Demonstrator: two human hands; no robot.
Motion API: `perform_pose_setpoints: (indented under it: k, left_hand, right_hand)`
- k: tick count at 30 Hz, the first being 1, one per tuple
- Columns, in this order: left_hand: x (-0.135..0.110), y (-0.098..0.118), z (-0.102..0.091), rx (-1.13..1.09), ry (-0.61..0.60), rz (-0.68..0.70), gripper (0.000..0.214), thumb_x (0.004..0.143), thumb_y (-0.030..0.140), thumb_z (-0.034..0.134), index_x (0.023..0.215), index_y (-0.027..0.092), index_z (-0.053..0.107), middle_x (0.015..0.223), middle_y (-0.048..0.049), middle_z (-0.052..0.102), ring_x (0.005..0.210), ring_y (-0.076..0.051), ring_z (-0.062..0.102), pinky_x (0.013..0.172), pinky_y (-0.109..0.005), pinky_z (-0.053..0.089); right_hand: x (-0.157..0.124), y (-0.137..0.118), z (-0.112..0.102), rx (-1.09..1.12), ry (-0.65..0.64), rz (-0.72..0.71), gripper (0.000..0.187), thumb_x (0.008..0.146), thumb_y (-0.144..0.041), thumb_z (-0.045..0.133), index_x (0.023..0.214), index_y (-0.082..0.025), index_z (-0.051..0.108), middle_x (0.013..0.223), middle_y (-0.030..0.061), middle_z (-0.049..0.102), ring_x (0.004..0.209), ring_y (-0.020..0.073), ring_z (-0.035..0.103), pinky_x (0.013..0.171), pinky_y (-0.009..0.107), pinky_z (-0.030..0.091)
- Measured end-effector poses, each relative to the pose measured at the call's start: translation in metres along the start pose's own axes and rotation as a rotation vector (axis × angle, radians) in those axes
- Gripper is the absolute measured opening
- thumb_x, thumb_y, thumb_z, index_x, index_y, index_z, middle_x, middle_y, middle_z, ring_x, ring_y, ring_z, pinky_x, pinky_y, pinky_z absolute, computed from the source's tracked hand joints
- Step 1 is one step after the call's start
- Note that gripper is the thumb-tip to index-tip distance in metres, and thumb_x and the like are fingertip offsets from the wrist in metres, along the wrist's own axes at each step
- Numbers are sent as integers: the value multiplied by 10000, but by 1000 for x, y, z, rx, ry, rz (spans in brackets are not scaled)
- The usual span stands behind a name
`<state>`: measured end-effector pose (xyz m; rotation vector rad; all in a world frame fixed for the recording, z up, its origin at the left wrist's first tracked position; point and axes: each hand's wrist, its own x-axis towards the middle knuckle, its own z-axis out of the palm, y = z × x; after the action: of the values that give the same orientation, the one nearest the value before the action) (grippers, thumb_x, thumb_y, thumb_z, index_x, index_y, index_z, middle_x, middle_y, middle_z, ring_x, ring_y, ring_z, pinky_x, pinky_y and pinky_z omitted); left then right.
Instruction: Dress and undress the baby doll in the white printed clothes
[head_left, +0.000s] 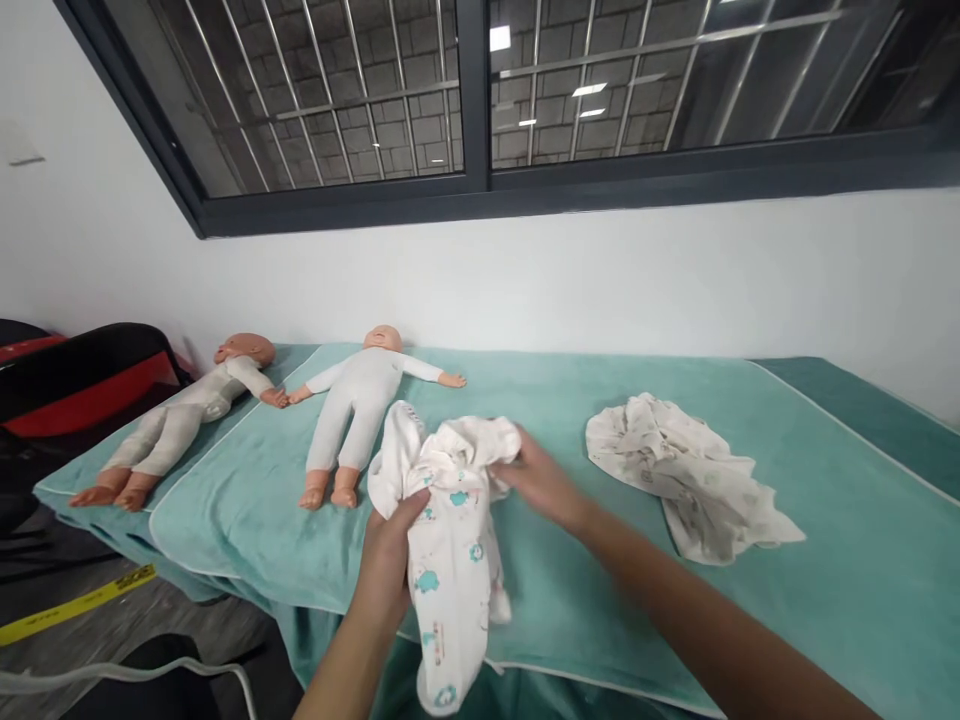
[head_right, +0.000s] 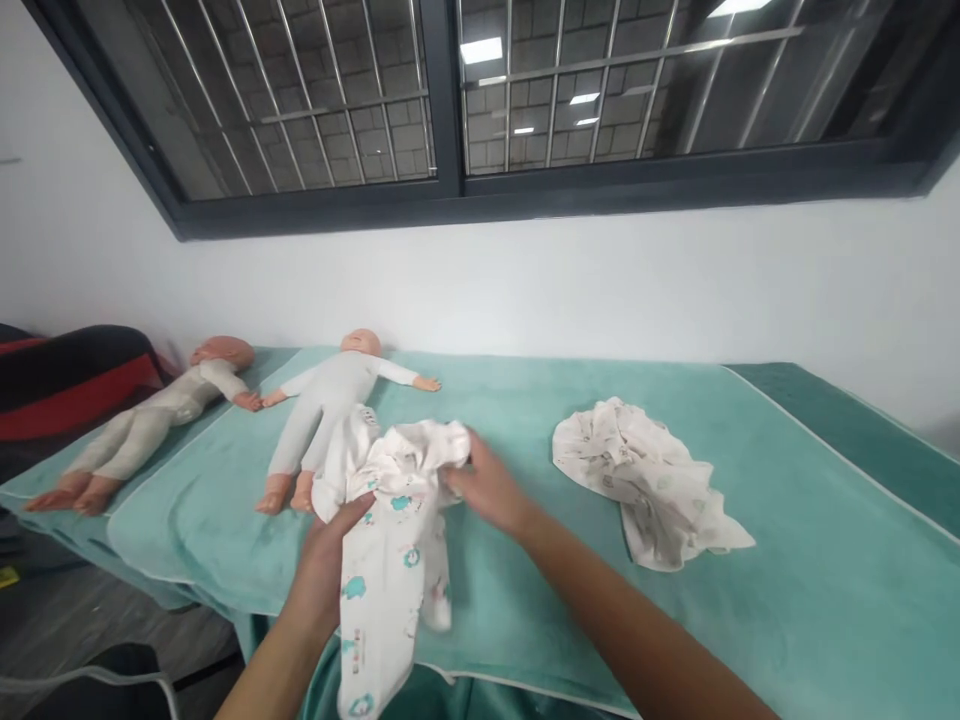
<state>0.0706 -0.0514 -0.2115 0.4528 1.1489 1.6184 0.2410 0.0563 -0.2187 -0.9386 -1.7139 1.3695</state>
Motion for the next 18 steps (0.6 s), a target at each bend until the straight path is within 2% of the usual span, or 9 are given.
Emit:
perform_pose_setpoints:
  k: [2,4,6,8,11,14,16,18]
  left_hand:
    - [9,-1,3,-13,-13,58,707,708,292,773,1363,187,527,1197,-104,701,1077,-275,680,961,-385,534]
    - [15,-3,9,-14,-61,78,702,735,325,763,1379,208,508,1267,-106,666,1133,-273,654,989,-391,518]
    - [18,-6,17,24,-146,86,725,737,345,769,1395,217,492,1337,-112,621,1202,-280,612,1032,-401,488]
    - [18,-8,22,101,-193,133,773,692,321,806,1393,217,497,1385,-108,583,1276,-280,554,1095,-391,433]
    - [8,-15,16,150,-110,191,781,649,287,819,1367,201,525,1372,-104,594,1288,-274,543,1120,-376,405]
    - [-11,-29,-21,153,32,134,732,657,312,785,1333,163,548,1278,-130,654,1196,-298,612,1039,-416,481]
    - [-29,-43,-60,268,147,103,656,655,318,768,1261,129,600,1246,-149,667,1185,-311,617,1043,-428,476]
    - [-49,-56,-105,445,289,98,593,665,303,740,1221,134,623,1288,-142,644,1257,-304,566,1122,-419,396]
  right_hand:
    - [-7,1,13,57,-225,-15,834,818,-365,681,1529,-258,258,1522,75,387,1340,240,452,1121,424,371]
    - [-13,-2,24,63,-382,-42,1005,813,-423,706,1571,-280,63,1606,77,199,1424,237,339,1163,421,315]
    - [-18,-8,32,6,-408,-58,1121,792,-431,733,1570,-266,-57,1629,86,71,1481,236,211,1205,425,223]
    - [-26,-13,38,-24,-394,-48,1179,786,-397,744,1557,-255,-136,1632,99,21,1497,232,152,1219,428,170]
    - [-42,-10,44,100,-495,3,1143,809,-369,725,1554,-290,-138,1634,91,10,1494,226,166,1205,425,201]
    - [-60,2,50,282,-678,75,1065,803,-366,732,1570,-306,-4,1635,80,41,1490,225,185,1188,404,230]
    - [-71,12,57,287,-772,146,956,806,-350,718,1564,-298,137,1615,93,161,1445,228,298,1161,399,281]
    - [-80,23,66,203,-818,210,791,822,-322,680,1517,-285,305,1547,101,334,1348,221,439,1114,393,343]
